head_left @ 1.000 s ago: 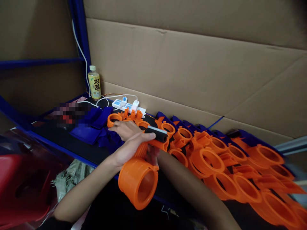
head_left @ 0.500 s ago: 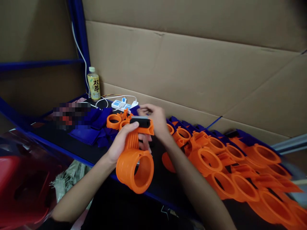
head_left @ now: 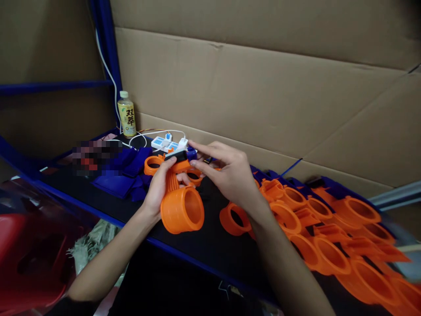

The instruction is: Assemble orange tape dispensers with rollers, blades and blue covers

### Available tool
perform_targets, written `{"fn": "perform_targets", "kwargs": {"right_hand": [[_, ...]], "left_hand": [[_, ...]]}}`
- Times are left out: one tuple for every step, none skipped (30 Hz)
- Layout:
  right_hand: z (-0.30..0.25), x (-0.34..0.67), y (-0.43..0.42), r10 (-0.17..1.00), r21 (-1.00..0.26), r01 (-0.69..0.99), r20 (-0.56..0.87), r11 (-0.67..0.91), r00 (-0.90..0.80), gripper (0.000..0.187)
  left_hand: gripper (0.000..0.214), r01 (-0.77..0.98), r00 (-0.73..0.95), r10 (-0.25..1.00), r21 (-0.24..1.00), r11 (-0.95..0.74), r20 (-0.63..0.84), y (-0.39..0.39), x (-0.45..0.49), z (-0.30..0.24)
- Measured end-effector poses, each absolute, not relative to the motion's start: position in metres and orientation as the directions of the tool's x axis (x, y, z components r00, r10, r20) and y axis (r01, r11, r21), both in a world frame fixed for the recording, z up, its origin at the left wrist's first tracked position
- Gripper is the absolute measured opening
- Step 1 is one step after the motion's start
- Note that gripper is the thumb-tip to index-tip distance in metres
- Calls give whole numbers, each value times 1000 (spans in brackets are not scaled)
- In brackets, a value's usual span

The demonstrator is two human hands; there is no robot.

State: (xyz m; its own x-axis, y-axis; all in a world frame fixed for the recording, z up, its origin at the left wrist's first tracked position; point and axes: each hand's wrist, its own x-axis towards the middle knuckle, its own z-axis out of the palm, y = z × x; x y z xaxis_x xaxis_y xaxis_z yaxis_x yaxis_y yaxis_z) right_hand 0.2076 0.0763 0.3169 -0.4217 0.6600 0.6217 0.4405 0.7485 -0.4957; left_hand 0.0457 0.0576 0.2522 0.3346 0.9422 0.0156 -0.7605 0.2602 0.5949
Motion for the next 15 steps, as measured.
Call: {"fn": "perform_targets", "kwargs": {"right_hand": [[318, 211, 78, 658, -500, 430, 607, 752, -446, 41], [319, 214, 79, 658, -508, 418, 593, 753, -464, 41], [319, 216, 81, 657, -519, 404, 583, 753, -477, 41], [320, 219, 82, 657, -529, 390, 574, 754, -489, 40], [320, 220, 83, 655, -536, 380, 566, 754, -501, 38], [321, 222, 84, 652, -536, 377, 556, 755, -515, 37], [321, 222, 84, 648, -529, 382, 547, 758, -529, 36], [321, 223, 84, 643, -514, 392, 541, 763, -542, 36], [322, 223, 84, 636, -493, 406, 537, 770, -554, 35], [322, 224, 84, 628, -468, 420, 537, 778, -564, 36], [322, 224, 84, 618, -443, 431, 539, 786, -573, 36], [322, 224, 84, 606, -420, 437, 541, 795, -583, 36], [322, 224, 83, 592, -400, 437, 547, 806, -591, 37], [321, 225, 83, 576, -381, 431, 558, 818, -598, 37], [321, 225, 83, 555, -363, 421, 574, 831, -602, 36]], "left_hand": [[35, -747, 335, 942, 612, 260, 9, 58, 45, 252], [37, -732, 333, 943, 630, 260, -3, 58, 45, 251], [40, -715, 331, 943, 647, 265, -20, 58, 45, 251], [42, -698, 334, 942, 661, 276, -40, 58, 45, 250], [43, -684, 340, 939, 669, 290, -59, 58, 46, 250], [44, -675, 348, 935, 673, 304, -73, 57, 46, 250], [45, -669, 356, 931, 673, 315, -83, 57, 46, 250], [44, -667, 358, 930, 673, 320, -87, 57, 46, 250], [44, -664, 356, 930, 676, 318, -88, 56, 46, 252], [45, -661, 352, 932, 682, 313, -88, 55, 45, 253], [46, -656, 345, 934, 689, 307, -89, 54, 45, 255], [47, -651, 336, 938, 697, 300, -90, 52, 45, 257], [46, -648, 322, 943, 705, 288, -89, 51, 45, 259], [44, -648, 307, 948, 710, 274, -87, 49, 45, 261], [42, -649, 293, 953, 715, 259, -80, 48, 45, 262]]}}
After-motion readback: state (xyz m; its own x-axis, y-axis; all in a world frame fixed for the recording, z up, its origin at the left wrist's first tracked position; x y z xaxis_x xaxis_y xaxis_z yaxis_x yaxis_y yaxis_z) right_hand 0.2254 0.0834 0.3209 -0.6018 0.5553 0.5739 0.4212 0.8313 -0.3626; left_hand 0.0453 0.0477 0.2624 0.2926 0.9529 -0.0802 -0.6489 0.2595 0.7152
